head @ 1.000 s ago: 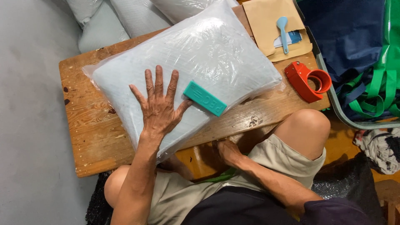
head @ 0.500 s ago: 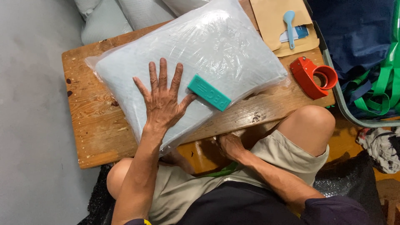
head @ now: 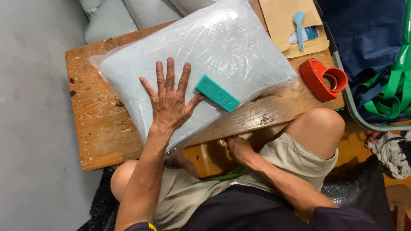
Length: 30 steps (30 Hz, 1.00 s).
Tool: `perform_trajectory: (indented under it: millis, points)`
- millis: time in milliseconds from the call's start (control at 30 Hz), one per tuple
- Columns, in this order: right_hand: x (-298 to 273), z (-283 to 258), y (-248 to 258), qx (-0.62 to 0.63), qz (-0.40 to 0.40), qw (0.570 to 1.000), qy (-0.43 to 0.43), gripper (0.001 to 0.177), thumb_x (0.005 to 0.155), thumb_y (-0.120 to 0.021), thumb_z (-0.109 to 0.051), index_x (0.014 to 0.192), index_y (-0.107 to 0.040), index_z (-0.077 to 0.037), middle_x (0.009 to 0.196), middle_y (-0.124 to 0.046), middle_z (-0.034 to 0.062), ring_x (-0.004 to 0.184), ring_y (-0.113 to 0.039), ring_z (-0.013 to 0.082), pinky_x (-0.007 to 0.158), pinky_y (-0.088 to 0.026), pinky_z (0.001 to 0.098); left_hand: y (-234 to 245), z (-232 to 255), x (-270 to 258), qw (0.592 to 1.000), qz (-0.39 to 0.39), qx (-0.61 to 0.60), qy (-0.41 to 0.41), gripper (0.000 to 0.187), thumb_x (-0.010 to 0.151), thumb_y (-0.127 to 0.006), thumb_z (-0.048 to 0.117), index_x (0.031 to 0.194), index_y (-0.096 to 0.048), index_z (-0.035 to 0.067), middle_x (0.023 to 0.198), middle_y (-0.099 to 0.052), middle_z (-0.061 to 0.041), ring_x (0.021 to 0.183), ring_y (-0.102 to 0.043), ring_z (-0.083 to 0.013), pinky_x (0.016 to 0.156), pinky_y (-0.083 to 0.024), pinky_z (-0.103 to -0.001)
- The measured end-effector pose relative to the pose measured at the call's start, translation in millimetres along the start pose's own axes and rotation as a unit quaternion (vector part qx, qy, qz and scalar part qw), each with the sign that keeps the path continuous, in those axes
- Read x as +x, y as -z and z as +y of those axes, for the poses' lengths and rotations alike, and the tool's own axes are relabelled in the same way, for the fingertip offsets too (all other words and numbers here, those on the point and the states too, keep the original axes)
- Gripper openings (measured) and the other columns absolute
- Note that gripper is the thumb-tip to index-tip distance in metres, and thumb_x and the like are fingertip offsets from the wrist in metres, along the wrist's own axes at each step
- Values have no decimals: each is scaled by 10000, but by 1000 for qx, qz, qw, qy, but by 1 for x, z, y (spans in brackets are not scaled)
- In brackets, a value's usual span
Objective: Manually flattening a pillow inside a plastic bag by pressing and smoothing it with hands and a plastic block.
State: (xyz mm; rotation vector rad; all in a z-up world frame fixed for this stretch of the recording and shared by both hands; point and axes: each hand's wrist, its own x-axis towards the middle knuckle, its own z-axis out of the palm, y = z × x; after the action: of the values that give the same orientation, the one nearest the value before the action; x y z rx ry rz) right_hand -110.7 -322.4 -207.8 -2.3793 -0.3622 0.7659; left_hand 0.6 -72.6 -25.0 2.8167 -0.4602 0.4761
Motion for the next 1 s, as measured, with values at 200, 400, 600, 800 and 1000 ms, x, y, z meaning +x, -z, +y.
perform_trajectory:
  millis: [200,400,600,800,1000]
  points:
    - [-21,-28,26,-125,-1,992,21,306,848,-636,-344,756,-765,-82,700,-729,163,714,-730,386,592,-588,495,1,-1,-2,1000,-7,-6,-2,871,964,-448,769,1656,-249,279,1709,-128,-197,1557,-35,-465,1066,31,-859]
    - [-27,-120,134,3,430,866,255,176,976,-689,-287,901,-673,-129,771,-616,21,735,-631,244,689,-531,356,1,-2,1,1000,6,1,-8,897,946,-469,782,1653,-262,271,1701,-160,-212,1549,-74,-480,1058,-17,-873]
    - [46,-122,157,-185,506,824,174,458,992,-568,-603,1300,-640,-273,1237,-544,113,1059,-551,355,785,-439,501,4,-2,-1,1000,-5,-20,-3,1019,847,-514,852,1642,-272,263,1697,-166,-215,1544,-103,-496,1049,-40,-890]
    - [31,-138,135,-209,527,797,208,873,949,-619,-616,1589,-385,-71,1058,-490,126,863,-506,312,767,-409,435,3,-6,-3,1000,-20,1,-10,1140,744,-630,823,1655,-232,266,1712,-122,-200,1549,-73,-491,1048,-17,-894]
    - [31,-122,137,-153,543,768,303,645,949,-691,-413,1480,-567,-69,1010,-547,97,883,-595,262,770,-411,377,8,-1,2,1000,-18,-5,0,1149,743,-636,854,1649,-247,264,1701,-167,-197,1546,-119,-481,1050,-86,-892]
